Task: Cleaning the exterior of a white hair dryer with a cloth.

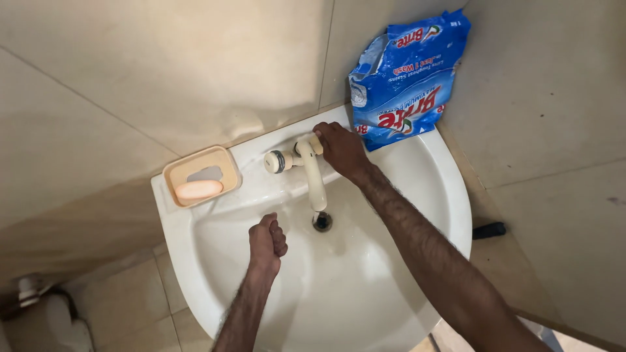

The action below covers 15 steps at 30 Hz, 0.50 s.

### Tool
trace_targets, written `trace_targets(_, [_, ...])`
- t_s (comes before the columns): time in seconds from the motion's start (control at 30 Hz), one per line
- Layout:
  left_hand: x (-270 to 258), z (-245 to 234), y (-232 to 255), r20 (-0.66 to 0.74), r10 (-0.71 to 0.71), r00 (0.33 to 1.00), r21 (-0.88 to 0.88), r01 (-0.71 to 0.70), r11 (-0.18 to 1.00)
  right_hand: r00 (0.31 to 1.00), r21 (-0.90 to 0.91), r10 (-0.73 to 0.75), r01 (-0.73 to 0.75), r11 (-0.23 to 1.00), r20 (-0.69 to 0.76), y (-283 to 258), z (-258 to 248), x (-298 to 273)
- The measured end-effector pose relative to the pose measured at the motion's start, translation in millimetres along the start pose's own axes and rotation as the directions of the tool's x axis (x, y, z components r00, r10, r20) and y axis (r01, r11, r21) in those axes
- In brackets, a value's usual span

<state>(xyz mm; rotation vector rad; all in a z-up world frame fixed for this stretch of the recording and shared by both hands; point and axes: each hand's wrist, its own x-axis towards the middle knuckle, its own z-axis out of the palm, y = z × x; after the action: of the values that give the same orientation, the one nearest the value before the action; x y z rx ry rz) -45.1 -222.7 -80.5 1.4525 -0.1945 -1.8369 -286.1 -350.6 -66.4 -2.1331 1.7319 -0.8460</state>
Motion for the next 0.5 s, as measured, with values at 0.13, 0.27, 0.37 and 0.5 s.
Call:
trace_targets(0.13, [-12,4,-4,-0.014,0.023,1.000,-0.072,-0.024,0.997,1.000,-0.034,-0.022,0.022,0.999,0.009,4,3,0])
trace_targets(0.27, [-31,6,-7,-0.031,0.061,0.998,-0.120,-0.064,0.991,0.997,-0.048,-0.071,0.069,0.996,-0.031,10,6,1])
trace_targets(0.37, [-33,-3,-16,-0.011,0.125,0.992,-0.156,-0.125,0.980,0.992,-0.091,-0.105,0.098,0.991,-0.070,21,16,6])
trace_targets(0.5, [-62,1,-7,-0.026,0.252,0.967,0.050,-0.251,0.967,0.974,-0.240,-0.213,0.188,0.952,-0.081,58,42,17])
